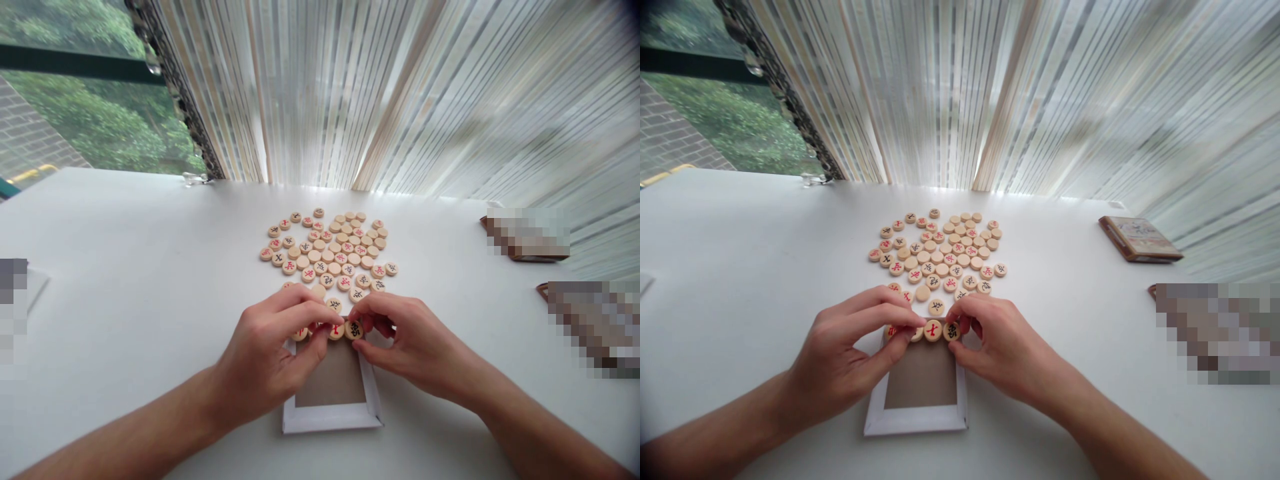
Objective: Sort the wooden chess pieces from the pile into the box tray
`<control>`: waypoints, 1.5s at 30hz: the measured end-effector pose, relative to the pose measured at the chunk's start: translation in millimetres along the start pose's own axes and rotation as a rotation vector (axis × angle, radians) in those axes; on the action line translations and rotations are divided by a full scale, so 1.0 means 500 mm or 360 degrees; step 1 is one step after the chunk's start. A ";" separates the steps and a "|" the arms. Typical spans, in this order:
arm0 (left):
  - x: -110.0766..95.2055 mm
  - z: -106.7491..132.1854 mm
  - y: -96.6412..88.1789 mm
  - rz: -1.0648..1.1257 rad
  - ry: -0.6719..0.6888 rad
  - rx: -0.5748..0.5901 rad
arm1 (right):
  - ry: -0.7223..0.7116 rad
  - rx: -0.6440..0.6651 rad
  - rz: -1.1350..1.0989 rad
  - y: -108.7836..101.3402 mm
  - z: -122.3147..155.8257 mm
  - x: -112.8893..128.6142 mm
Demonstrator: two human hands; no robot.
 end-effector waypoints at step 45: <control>0.138 -0.041 -0.109 -0.0540 -0.0397 -0.0271 | 0.0328 -0.0758 -0.0273 -0.096 -0.029 -0.122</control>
Point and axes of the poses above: each hand's wrist, its own z-axis away from the middle knuckle, its own y-axis out of the palm, x = y × z, the point moved 5 cm from there along -z, towards the middle knuckle
